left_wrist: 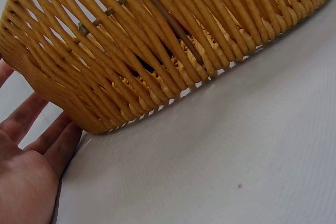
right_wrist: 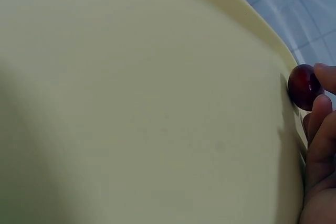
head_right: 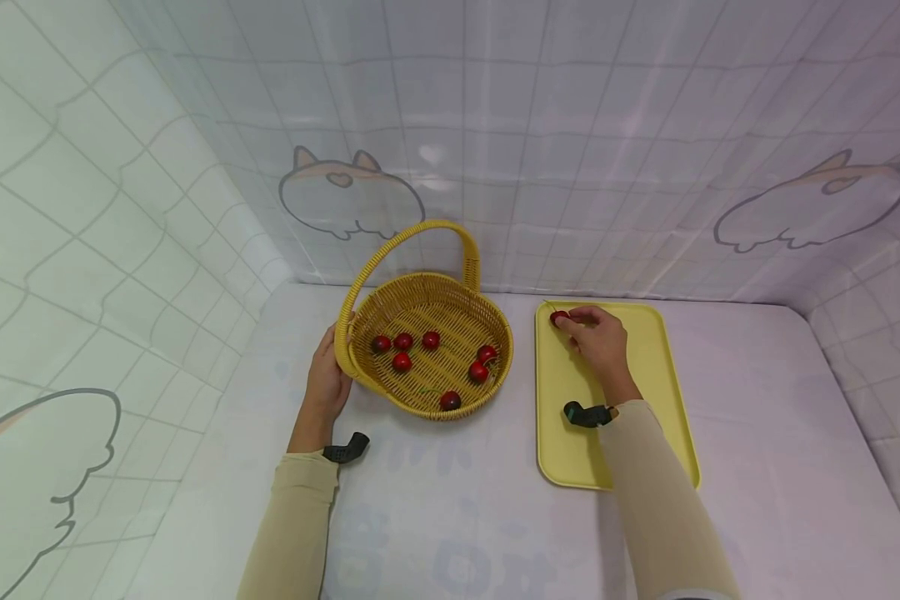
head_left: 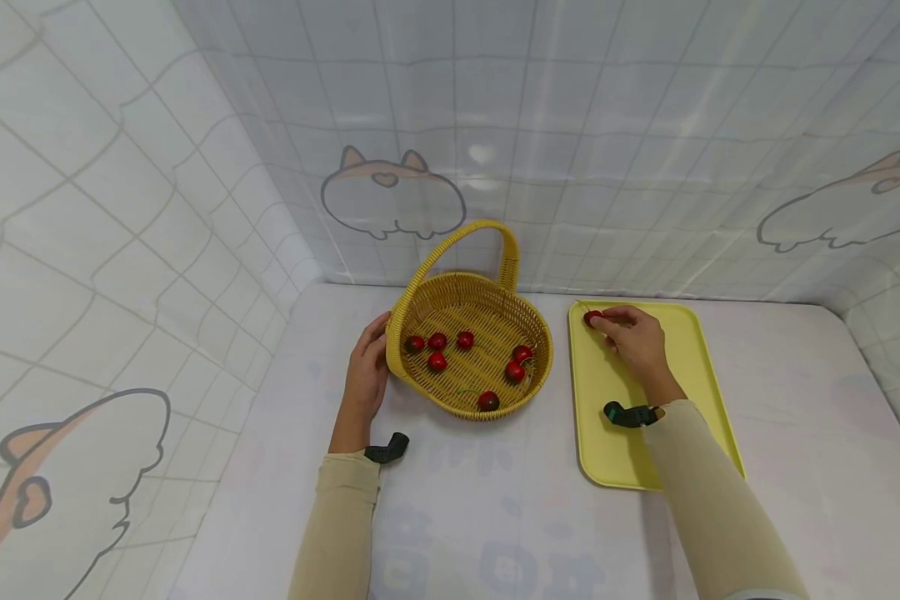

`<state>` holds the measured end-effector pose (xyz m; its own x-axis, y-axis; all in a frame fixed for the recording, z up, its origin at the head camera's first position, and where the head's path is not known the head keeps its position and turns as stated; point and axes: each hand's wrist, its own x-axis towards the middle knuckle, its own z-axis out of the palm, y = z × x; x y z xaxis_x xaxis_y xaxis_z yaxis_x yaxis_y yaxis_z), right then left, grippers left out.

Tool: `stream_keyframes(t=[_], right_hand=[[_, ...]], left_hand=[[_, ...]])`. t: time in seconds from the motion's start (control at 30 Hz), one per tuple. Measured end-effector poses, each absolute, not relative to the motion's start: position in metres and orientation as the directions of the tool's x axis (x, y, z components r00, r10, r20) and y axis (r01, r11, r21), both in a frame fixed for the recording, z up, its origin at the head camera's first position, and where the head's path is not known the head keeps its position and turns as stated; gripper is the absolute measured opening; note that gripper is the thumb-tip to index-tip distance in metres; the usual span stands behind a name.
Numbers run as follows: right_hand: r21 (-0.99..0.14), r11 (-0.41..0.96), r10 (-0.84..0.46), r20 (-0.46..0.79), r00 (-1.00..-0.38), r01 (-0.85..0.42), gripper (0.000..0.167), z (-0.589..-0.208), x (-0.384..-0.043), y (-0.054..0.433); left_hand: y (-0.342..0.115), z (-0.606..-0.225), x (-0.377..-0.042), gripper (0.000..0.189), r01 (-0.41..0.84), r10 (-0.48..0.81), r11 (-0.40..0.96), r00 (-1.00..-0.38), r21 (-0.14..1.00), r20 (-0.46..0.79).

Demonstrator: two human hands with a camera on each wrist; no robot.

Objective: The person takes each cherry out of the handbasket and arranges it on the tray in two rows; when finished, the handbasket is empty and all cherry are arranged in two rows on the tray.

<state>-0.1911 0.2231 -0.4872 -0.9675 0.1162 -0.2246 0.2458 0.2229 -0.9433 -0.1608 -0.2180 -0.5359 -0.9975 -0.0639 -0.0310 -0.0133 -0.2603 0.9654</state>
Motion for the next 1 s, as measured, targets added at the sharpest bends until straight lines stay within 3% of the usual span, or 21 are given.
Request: stream_keyframes(t=[0.5, 0.73, 1.0], right_hand=[[-0.97, 0.164, 0.081, -0.166, -0.983, 0.178, 0.054, -0.485, -0.185, 0.226], [-0.971, 0.223, 0.091, -0.069, -0.993, 0.088, 0.048, -0.486, -0.188, 0.226], [-0.936, 0.347, -0.025, 0.054, -0.998, -0.06, 0.038, -0.469, -0.191, 0.213]], left_hand=[[-0.217, -0.532, -0.16, 0.044, -0.003, -0.05, -0.271, -0.999, 0.963, -0.018], [-0.218, -0.533, -0.16, 0.042, -0.02, -0.047, -0.273, -0.998, 0.962, -0.034], [-0.219, -0.534, -0.159, 0.041, -0.022, -0.046, -0.269, -0.998, 0.963, -0.036]])
